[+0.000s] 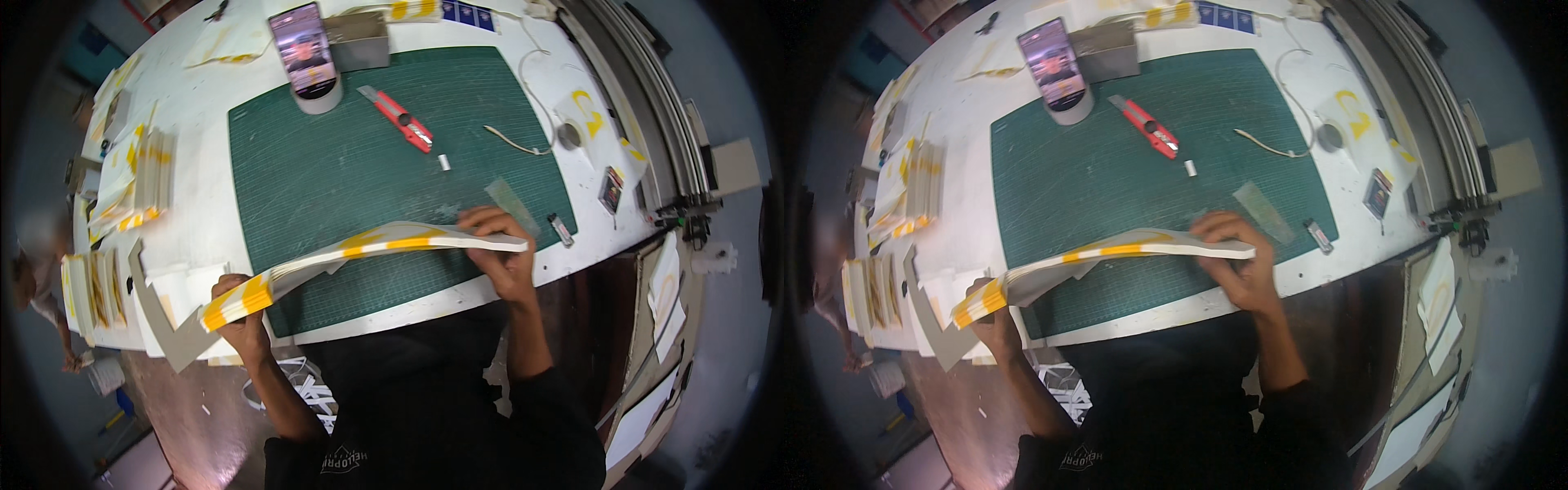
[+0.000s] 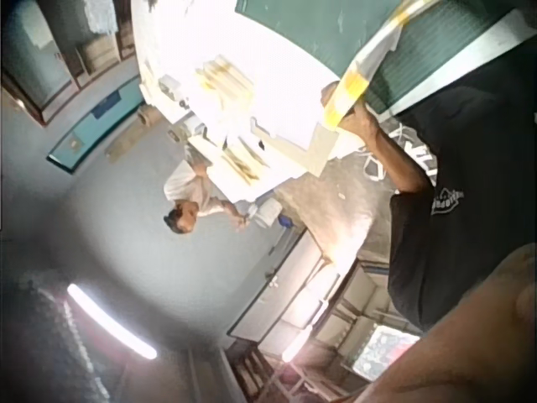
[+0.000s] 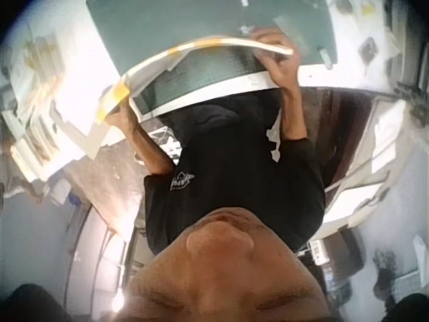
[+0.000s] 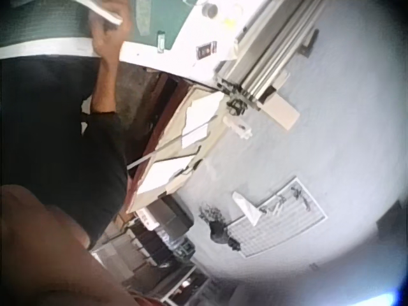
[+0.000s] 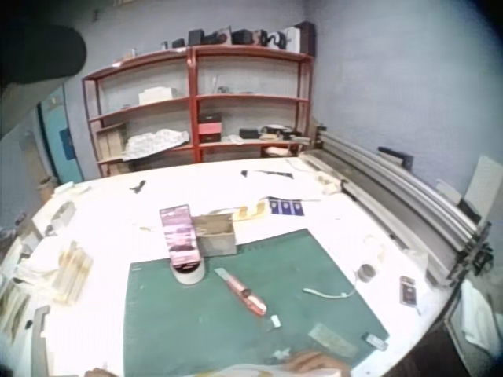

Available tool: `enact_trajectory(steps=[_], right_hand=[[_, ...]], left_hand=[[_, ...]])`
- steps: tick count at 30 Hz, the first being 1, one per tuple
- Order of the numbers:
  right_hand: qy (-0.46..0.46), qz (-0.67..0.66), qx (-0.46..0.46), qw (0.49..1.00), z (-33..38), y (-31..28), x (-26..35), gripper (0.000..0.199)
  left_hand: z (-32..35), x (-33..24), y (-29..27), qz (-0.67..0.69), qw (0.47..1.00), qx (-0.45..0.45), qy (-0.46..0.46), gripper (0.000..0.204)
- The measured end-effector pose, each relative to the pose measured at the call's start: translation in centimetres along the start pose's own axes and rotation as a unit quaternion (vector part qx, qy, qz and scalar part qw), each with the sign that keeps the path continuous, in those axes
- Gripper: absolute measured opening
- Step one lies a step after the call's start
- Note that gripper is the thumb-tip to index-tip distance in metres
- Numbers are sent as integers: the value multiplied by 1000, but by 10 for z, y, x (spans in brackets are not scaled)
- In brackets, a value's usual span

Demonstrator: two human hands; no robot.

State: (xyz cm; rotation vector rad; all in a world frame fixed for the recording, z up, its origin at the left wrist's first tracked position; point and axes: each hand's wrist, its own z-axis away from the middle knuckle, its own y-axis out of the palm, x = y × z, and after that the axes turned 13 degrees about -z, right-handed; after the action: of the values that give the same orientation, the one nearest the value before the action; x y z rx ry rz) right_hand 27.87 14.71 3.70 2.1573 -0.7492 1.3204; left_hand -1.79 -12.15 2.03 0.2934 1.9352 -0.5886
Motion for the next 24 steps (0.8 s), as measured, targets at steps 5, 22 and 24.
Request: enact_trajectory(steps=[5,22,24], right_hand=[[69,-1,-104,992,-3,19,0,17],[11,-41,-82,996,19,15,-9,22],[2,-35,-77,996,15,17,-10,21]], left_hand=[[-3,-2,16,-43,992,-119,-22,23],[17,25,-16,17,998,-33,-56,54],[22,51,-28,14,997,-14,-81,57]])
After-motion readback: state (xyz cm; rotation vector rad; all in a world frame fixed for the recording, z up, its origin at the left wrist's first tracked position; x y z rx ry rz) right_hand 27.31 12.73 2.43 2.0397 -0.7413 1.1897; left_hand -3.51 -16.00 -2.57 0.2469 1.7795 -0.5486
